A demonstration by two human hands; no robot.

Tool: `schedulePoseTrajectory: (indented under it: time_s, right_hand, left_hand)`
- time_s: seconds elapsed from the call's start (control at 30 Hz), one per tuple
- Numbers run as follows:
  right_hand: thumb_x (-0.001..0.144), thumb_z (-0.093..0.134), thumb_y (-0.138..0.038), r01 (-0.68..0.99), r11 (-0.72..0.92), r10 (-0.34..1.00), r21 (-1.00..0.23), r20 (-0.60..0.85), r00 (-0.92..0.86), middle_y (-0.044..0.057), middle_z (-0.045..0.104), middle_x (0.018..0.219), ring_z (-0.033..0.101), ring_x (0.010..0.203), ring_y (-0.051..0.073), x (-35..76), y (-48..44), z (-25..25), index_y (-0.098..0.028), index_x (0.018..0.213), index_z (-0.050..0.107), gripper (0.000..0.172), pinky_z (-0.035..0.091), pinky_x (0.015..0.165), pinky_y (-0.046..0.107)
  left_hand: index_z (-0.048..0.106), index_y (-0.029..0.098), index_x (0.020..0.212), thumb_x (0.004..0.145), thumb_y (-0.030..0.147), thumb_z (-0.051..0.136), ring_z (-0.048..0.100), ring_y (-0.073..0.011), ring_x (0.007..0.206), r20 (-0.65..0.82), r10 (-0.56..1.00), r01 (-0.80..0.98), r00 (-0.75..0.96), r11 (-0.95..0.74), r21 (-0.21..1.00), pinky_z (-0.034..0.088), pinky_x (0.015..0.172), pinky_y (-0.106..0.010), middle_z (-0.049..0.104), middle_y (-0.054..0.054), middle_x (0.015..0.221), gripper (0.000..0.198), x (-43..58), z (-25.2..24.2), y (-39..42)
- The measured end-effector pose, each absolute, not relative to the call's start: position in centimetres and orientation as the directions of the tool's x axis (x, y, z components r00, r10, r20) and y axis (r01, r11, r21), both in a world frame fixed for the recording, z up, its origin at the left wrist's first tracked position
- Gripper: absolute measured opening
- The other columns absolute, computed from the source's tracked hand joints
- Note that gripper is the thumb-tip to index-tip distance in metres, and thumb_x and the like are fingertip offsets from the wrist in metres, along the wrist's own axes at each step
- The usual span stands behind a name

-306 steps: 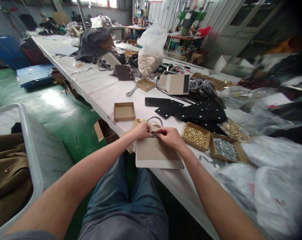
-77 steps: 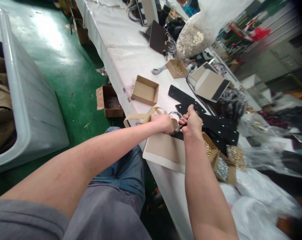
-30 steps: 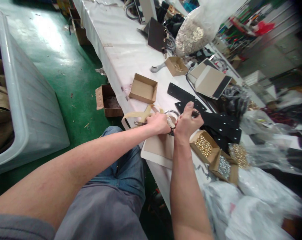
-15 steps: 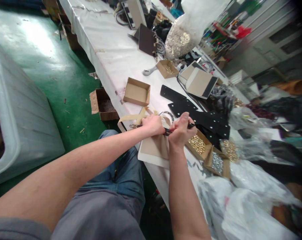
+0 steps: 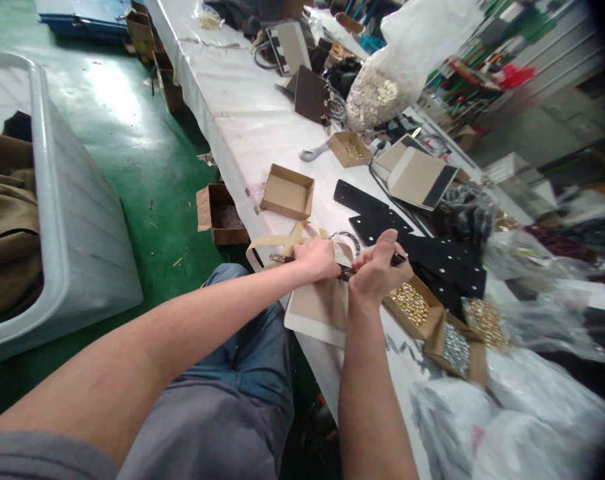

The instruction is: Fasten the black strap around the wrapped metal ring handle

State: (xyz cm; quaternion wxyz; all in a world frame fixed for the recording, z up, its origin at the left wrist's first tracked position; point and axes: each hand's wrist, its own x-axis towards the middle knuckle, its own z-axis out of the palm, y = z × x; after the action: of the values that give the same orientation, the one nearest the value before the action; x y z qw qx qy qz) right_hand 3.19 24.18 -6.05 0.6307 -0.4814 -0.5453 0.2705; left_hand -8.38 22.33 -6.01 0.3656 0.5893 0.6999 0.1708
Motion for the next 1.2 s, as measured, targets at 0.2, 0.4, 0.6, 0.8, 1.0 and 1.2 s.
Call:
schedulePoseTrajectory:
  time_s: [0.2, 0.4, 0.6, 0.8, 1.0, 1.2]
  right_hand:
    - [0.112, 0.067, -0.072, 0.261, 0.415, 0.843, -0.871, 0.476, 0.249, -0.003, 0.046, 0.052, 0.046, 0.042, 0.013, 2.7, 24.1, -6.6, -0.027, 0.062, 0.047, 0.070, 0.037, 0.039, 0.028]
    - [0.110, 0.070, -0.070, 0.203, 0.444, 0.835, -0.873, 0.485, 0.260, -0.006, 0.043, 0.050, 0.043, 0.039, 0.012, 2.9, 24.0, -6.6, -0.027, 0.062, 0.045, 0.069, 0.033, 0.039, 0.028]
    - [0.110, 0.071, -0.067, 0.170, 0.455, 0.843, -0.874, 0.485, 0.234, -0.008, 0.042, 0.050, 0.043, 0.039, 0.011, 2.7, 23.9, -6.2, -0.027, 0.065, 0.045, 0.066, 0.033, 0.038, 0.028]
    - [0.111, 0.070, -0.065, 0.229, 0.440, 0.833, -0.868, 0.490, 0.256, -0.006, 0.046, 0.050, 0.045, 0.041, 0.012, 2.1, 23.3, -6.4, -0.026, 0.064, 0.049, 0.065, 0.035, 0.041, 0.028]
    - [0.112, 0.068, -0.066, 0.181, 0.436, 0.847, -0.881, 0.470, 0.247, -0.007, 0.042, 0.051, 0.043, 0.039, 0.010, 2.4, 23.8, -6.7, -0.027, 0.064, 0.046, 0.066, 0.034, 0.038, 0.027]
    - [0.109, 0.071, -0.066, 0.004, 0.423, 0.874, -0.906, 0.409, 0.263, -0.010, 0.035, 0.052, 0.036, 0.038, 0.008, 3.5, 24.0, -6.2, -0.027, 0.066, 0.042, 0.065, 0.032, 0.035, 0.024]
  left_hand:
    - [0.080, 0.028, 0.113, 0.084, 0.038, 0.088, 0.076, -0.0358, 0.127, -0.360, 0.933, 0.688, 0.001, 0.261, 0.677, 0.062, 0.106, -0.046, 0.082, -0.011, 0.137, 0.032, -9.3, -5.2, 22.6]
    - [0.085, 0.028, 0.105, 0.078, 0.024, 0.088, 0.079, -0.0331, 0.120, -0.397, 0.918, 0.609, -0.018, 0.325, 0.724, 0.061, 0.100, -0.039, 0.087, -0.008, 0.117, 0.027, -10.0, -5.6, 23.0]
    - [0.084, 0.028, 0.105, 0.080, 0.029, 0.086, 0.080, -0.0338, 0.115, -0.350, 0.935, 0.590, -0.056, 0.314, 0.744, 0.060, 0.100, -0.042, 0.087, -0.009, 0.116, 0.025, -9.6, -6.1, 22.6]
    - [0.084, 0.030, 0.107, 0.083, 0.033, 0.086, 0.077, -0.0346, 0.119, -0.324, 0.944, 0.591, -0.057, 0.294, 0.752, 0.059, 0.103, -0.044, 0.086, -0.008, 0.123, 0.024, -9.7, -6.4, 22.3]
    - [0.084, 0.031, 0.104, 0.081, 0.035, 0.091, 0.078, -0.0320, 0.116, -0.358, 0.933, 0.585, -0.035, 0.309, 0.750, 0.058, 0.101, -0.040, 0.086, -0.006, 0.116, 0.024, -9.9, -7.0, 22.5]
    - [0.085, 0.028, 0.107, 0.082, 0.032, 0.088, 0.078, -0.0342, 0.118, -0.327, 0.944, 0.626, -0.052, 0.286, 0.725, 0.060, 0.101, -0.043, 0.086, -0.009, 0.123, 0.026, -9.3, -6.4, 22.5]
